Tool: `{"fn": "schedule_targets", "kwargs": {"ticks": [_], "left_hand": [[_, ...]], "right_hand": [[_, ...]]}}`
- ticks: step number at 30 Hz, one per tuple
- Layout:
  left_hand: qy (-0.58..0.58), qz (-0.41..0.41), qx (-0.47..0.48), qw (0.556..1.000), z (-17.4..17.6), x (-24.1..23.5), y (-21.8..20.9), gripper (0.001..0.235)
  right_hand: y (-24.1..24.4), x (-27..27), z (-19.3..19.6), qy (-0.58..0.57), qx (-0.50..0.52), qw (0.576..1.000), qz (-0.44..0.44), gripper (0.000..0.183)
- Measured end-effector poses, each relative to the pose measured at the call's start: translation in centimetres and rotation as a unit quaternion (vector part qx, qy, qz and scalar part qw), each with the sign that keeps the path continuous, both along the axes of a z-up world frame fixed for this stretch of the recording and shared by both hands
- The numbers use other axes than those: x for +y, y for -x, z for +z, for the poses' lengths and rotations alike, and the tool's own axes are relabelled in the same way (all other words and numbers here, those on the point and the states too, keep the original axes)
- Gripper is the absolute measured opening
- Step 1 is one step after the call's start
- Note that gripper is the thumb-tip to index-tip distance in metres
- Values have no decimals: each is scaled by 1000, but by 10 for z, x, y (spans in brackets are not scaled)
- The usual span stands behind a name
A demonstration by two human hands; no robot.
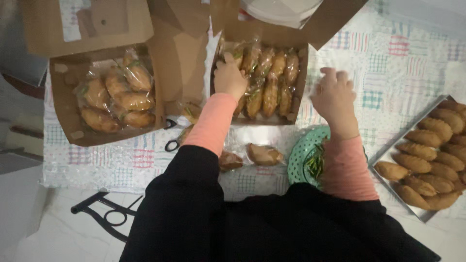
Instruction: The person places green beans into small pastries, then wraps each filled pastry in a clear plastic bag and places it into a cardboard box. The person repeats this process for several pastries, arranging the packaged items neatly in the box.
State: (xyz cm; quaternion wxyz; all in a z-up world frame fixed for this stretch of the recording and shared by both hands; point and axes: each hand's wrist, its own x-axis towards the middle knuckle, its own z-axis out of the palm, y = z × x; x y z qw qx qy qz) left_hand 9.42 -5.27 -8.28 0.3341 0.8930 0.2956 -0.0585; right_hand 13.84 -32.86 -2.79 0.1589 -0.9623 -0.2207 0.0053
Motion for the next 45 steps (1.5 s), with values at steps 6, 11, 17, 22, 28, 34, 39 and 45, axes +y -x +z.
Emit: {"fn": "schedule_targets", "kwargs": {"ticks": [6,11,17,22,28,34,39,45], "left_hand": [[7,41,-133,990,-7,-6,3,62],[-1,29,-174,984,-19,-7,14,59],[1,35,-190,981,-19,-18,22,65],[-18,25,-232,972,-16,-22,32,52],[0,-31,-270,962,-4,-21,46,43],[-3,-21,-263,965,20,-19,56,60],[-12,-12,-203,979,22,-20,54,54],[45,-54,-190,979,25,-5,67,68]], "right_hand": [[10,-28,-47,65,-21,997,-40,71],[-3,-32,-5,-283,260,907,-170,52],[-16,39,79,-499,501,707,24,49],[-31,170,35,-482,365,796,19,53],[-29,225,-24,-249,126,959,49,62],[-25,219,-22,-204,33,976,70,61],[-31,220,-27,-230,60,966,97,55],[-48,148,9,-317,76,935,137,38]]}}
